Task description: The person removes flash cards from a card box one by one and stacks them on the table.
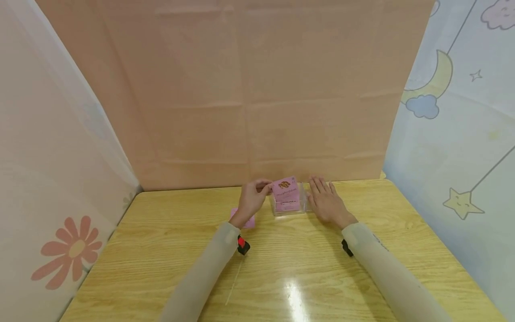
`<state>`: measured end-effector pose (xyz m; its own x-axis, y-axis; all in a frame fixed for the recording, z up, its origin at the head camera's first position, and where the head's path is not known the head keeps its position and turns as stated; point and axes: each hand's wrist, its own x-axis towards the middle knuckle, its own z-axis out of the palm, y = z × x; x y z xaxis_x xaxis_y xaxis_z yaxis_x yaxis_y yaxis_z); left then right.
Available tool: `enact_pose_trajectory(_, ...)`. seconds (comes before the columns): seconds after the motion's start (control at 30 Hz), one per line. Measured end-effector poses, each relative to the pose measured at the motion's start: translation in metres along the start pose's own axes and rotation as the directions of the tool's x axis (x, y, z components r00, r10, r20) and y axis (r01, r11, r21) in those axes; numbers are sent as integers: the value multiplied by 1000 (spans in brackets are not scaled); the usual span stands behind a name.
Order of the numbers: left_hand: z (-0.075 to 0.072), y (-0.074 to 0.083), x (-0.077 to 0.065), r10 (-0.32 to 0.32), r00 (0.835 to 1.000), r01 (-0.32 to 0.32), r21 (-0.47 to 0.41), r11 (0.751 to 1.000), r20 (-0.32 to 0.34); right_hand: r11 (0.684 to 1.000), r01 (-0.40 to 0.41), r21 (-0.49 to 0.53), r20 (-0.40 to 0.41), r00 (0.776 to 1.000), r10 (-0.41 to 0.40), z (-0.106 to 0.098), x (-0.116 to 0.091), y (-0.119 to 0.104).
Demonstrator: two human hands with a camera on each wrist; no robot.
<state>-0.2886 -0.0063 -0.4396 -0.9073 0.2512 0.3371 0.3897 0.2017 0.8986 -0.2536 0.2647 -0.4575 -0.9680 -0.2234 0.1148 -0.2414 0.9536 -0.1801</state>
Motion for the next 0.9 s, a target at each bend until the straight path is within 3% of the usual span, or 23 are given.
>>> enact_pose_trajectory(0.4, -10, 2, 8, -29, 999, 29, -31, 999, 17, 1000, -24, -3, 14, 1000, 24, -1, 5, 4)
enact_pose_trajectory(0.57, -14, 3, 6, -20, 1000, 21, -69, 997, 10, 1000, -23, -10, 10, 1000, 23, -1, 7, 4)
enact_pose_trajectory(0.9, -23, -1, -1, -81, 997, 81, -142, 987, 5, 1000, -27, 3, 13, 1000, 27, 1, 5, 5)
